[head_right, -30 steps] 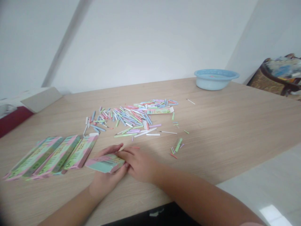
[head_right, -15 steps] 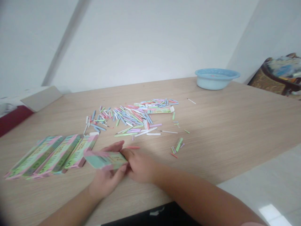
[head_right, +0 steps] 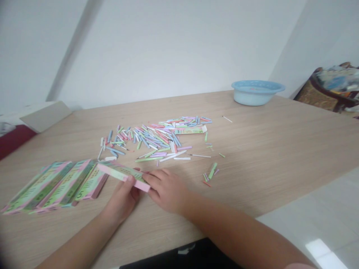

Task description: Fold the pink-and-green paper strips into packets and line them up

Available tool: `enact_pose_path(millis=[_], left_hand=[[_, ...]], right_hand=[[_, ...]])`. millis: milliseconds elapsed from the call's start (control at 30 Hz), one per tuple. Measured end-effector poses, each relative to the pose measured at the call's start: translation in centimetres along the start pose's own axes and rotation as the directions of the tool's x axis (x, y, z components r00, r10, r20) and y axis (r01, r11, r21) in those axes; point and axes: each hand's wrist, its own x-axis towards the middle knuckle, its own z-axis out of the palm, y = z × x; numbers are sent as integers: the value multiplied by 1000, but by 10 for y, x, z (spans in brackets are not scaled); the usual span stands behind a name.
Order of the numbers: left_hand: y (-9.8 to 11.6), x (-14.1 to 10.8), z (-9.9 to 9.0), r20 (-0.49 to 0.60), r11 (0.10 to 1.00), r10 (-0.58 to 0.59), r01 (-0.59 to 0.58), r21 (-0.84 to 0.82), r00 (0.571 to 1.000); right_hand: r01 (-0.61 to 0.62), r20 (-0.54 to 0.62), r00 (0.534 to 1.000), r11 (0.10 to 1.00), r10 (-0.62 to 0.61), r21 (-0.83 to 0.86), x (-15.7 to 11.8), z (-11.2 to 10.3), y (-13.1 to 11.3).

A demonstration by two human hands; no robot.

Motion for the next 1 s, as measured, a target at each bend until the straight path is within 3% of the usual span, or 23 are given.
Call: enact_pose_path(millis=[133,300,533,733,1000], left_hand=[[8,0,3,89,980,-149,159,-120,985],[14,-1,4,178,946,-217,252,-205,960],[18,-2,3,218,932,-240,288,-222,946],[21,-2,0,241,921,-234,294,-256,942],[22,-3,-2,189,905,-281,325,-273,941]], right_hand=[[39,-85,996,998,-34,50,0,0,3],[62,-150,987,996,-51,70,-2,4,3],[52,-163,986,991,-32,121,-2,0,3],[50,-80,996,970,-32,237,1,-11,6],[41,-138,990,855,36,517,3,-9,10]])
